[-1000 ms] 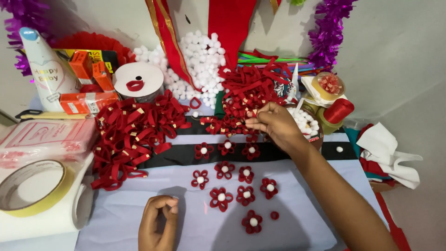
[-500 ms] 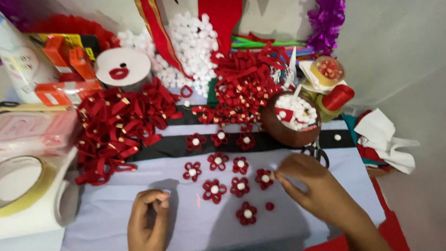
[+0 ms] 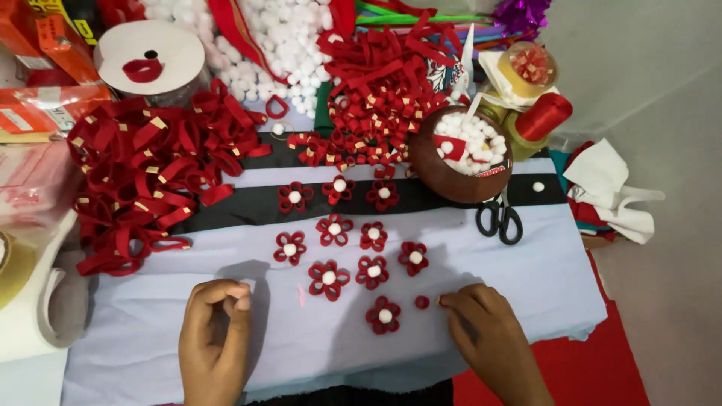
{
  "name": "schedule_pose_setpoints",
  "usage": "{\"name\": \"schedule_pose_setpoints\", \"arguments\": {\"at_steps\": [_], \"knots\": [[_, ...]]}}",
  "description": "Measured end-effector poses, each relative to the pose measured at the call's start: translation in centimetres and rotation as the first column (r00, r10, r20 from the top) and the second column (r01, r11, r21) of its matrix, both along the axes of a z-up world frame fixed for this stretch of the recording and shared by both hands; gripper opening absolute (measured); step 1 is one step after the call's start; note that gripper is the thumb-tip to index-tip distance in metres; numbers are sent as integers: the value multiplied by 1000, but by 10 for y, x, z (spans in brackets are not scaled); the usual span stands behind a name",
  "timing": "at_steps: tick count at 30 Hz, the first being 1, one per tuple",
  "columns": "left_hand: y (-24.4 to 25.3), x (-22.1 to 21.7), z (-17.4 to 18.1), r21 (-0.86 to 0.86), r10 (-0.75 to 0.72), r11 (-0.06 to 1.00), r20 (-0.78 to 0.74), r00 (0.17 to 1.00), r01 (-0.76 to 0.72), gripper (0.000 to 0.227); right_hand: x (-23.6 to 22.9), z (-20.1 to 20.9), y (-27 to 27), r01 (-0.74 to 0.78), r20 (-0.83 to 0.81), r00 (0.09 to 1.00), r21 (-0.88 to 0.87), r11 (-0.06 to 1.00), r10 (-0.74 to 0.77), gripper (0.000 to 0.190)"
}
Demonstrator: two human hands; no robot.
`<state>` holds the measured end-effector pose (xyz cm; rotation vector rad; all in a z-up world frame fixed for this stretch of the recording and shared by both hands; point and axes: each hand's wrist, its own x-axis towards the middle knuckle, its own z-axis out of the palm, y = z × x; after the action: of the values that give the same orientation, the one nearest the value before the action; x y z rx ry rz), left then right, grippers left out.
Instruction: Arranging small handmade ribbon flowers into a pattern on a white cloth surface.
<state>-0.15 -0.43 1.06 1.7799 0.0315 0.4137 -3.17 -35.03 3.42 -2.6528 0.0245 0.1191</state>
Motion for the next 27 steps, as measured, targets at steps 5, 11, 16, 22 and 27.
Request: {"name": "schedule_pose_setpoints", "arguments": {"at_steps": [5,11,16,22,27], "knots": [[-1,-1,1,-17,-6,1000,3,1000,6,9,-5,-15,15,91,193,976,61,994,-102,16],[-1,-1,3,-10,-1,1000,-21,1000,1,9,-9,-22,20,119,284,947,114,986,-147,8],[-1,-1,1,-13,-6,1000,-26,1000,5,10,-14,-22,18,53,279,957,96,994,-78,9],[0,-1,0,4,-13,1000,-12,1000,14,10,-16,-11,13,239,-12,971,93,967,-239,52],[0,0,3,23,-9,1000,-22,1000,9,10,-14,-14,10,178,62,981,95,980,-184,35]]}}
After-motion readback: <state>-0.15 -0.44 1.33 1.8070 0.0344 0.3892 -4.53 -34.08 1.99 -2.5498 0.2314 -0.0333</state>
